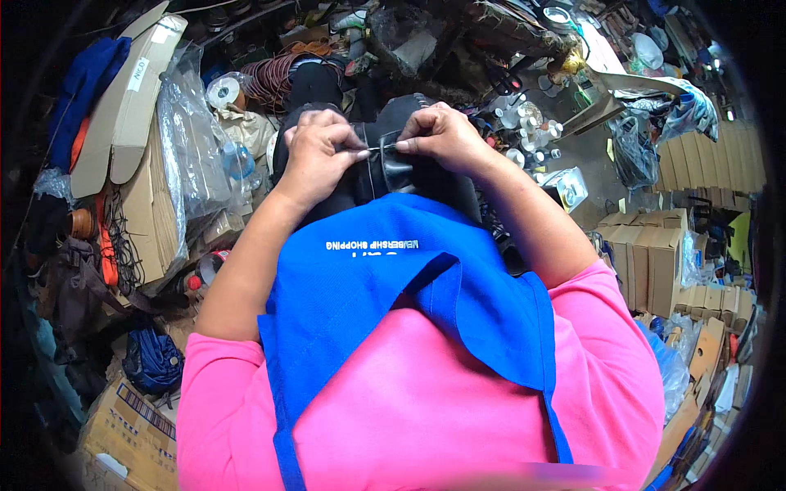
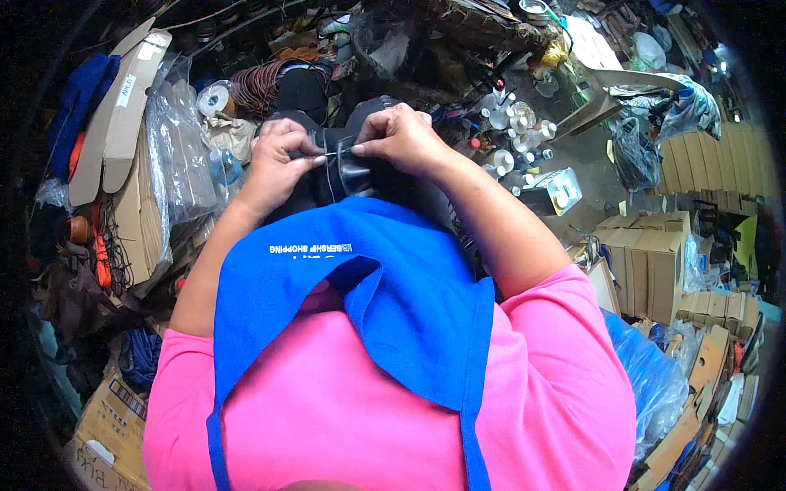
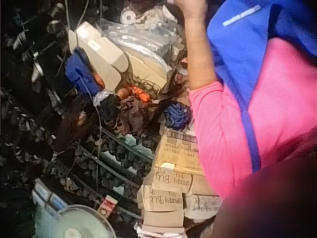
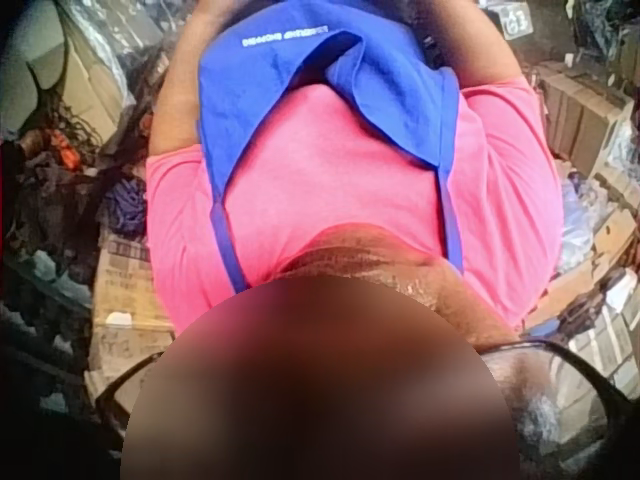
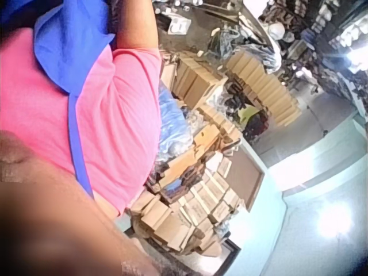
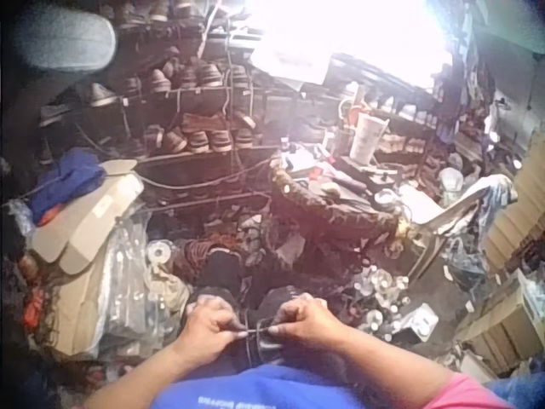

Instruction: Sewing a black leather shoe upper by hand with a needle and thread.

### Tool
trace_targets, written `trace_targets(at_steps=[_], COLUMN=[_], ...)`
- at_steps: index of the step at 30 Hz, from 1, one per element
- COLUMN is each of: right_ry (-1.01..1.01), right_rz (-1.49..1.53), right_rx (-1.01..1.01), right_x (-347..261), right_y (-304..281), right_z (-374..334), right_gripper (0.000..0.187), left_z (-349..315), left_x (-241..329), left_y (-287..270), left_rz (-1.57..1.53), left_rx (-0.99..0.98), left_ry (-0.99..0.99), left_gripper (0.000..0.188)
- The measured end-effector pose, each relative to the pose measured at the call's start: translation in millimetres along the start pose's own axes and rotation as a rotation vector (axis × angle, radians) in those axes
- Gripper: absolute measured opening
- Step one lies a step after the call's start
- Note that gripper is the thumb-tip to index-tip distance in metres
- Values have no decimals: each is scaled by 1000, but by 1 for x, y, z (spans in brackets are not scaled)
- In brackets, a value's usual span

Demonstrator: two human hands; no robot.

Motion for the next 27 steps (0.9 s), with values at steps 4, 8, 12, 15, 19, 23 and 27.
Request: trace_targets(at_steps=[4,8,12,15,19,23,27], right_ry=[140,-122,-213,-234,-316,-158,363], right_rz=[377,-181,-627,-649,-677,-771,19], right_rx=[-83,-179,-292,-303,-303,-153,48], right_x=[26,-15,-40,-40,-38,36,77], right_y=[-4,-9,3,4,3,-40,-110], right_z=[-6,0,5,5,0,-31,-73], right_gripper=[17,15,11,9,13,15,12], left_z=[-9,-2,7,5,-4,-34,-113], left_x=[-4,28,40,39,29,-38,-143], left_y=[-6,-9,1,4,-4,-64,-178], left_rz=[-15,189,448,552,471,450,48], left_rx=[-101,-230,-382,-375,-368,-235,146], left_ry=[-76,-59,43,227,214,-38,-433], left_gripper=[9,11,13,20,22,21,14])
Point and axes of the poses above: each hand's wrist, its own z-axis towards the middle knuckle, its own y-axis out of the palm, x = y × z, the point moved 5 cm from there along z, towards the middle knuckle, and after that the axes turned 3 degrees about -y, right-handed, at the moved point
